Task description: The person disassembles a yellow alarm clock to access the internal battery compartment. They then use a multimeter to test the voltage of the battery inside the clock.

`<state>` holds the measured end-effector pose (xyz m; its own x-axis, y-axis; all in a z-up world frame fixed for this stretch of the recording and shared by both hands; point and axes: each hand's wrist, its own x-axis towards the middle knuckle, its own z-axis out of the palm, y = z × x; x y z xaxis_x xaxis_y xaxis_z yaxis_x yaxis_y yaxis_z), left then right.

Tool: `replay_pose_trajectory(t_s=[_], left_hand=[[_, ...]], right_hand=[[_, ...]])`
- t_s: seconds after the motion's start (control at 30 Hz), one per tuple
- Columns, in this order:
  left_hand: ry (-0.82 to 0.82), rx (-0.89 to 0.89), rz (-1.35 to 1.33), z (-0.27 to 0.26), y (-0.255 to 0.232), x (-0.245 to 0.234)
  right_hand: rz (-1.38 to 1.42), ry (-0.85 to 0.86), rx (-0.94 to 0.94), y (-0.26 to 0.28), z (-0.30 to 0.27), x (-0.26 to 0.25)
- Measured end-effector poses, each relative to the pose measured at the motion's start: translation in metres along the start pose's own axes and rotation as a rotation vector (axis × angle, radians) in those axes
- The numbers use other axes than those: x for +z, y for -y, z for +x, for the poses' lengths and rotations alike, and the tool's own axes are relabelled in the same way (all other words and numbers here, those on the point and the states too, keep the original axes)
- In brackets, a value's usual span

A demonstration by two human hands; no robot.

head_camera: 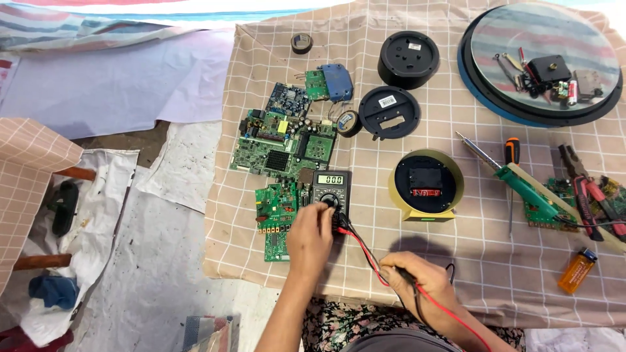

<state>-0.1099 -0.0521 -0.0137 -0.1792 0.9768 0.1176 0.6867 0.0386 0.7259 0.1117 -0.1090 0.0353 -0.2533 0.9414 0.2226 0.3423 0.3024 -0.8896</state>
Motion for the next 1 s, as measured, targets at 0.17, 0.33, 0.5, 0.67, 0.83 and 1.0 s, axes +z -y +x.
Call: replay_pose_trajectory(t_s=[0.17, 0.33, 0.5, 0.67, 0.83, 1.0], left_hand=[[-0.006, 0.039, 0.182, 0.025, 0.008, 0.017], [0.076, -0.056, 0.277, 0.031, 0.015, 0.020], [0.073, -0.054, 0.342, 0.034, 0.017, 0.027], [0.065, -0.093, 0.365, 0.037, 0.014, 0.030], [0.055, -0.161, 0.373, 0.040, 0.011, 0.031], [0.056, -0.239, 0.365, 0.042, 0.005, 0.033]], right_hand=[[0.004, 0.024, 0.008, -0.007, -0.010, 0.002], [0.015, 0.009, 0.058, -0.017, -0.021, 0.002], [0.020, 0.033, 0.058, -0.020, -0.022, 0.001], [0.038, 0.053, 0.028, -0.018, -0.023, -0.002], [0.047, 0.084, 0.073, -0.019, -0.027, -0.005], [0.027, 0.103, 0.073, -0.025, -0.030, -0.004]])
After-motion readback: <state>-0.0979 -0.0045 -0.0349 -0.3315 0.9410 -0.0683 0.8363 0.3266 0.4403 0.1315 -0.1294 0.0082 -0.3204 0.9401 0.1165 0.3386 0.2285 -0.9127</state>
